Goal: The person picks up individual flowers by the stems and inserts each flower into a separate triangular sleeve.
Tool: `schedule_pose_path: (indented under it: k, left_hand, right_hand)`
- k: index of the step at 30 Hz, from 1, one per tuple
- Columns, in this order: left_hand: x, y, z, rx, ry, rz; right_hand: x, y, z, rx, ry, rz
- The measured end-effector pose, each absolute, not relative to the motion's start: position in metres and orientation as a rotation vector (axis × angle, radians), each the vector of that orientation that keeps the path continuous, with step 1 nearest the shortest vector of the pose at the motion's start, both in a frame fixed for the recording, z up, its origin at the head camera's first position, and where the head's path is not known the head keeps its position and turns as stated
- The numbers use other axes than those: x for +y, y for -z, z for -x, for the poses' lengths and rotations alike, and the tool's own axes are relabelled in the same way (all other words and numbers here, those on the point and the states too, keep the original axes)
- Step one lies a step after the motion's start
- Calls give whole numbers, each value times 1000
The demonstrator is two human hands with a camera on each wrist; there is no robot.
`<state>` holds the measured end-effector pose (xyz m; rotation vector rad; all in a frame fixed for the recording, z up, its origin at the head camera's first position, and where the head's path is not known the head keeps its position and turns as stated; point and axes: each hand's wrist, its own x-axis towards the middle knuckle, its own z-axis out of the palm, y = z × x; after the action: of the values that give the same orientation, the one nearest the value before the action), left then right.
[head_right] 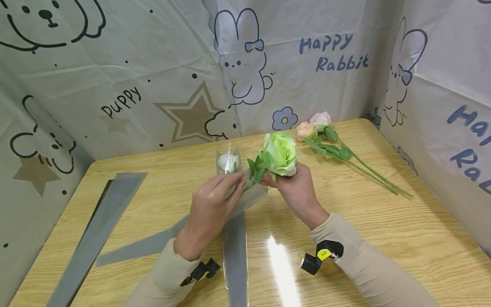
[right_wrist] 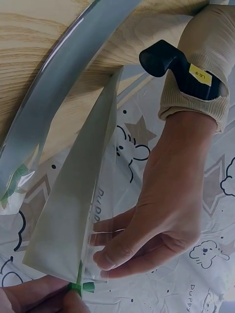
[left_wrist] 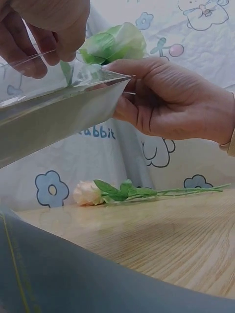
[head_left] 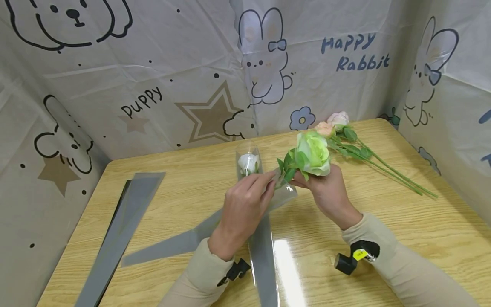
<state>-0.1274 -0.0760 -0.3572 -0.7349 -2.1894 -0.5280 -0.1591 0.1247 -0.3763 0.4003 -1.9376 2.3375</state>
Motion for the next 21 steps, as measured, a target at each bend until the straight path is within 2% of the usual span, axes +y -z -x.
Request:
schedule_pose_path:
  k: [21]
  left_hand:
    - [-71,356,123,-2123,527,808]
  right_hand:
    - [128,378,158,-1958,-2349,-574]
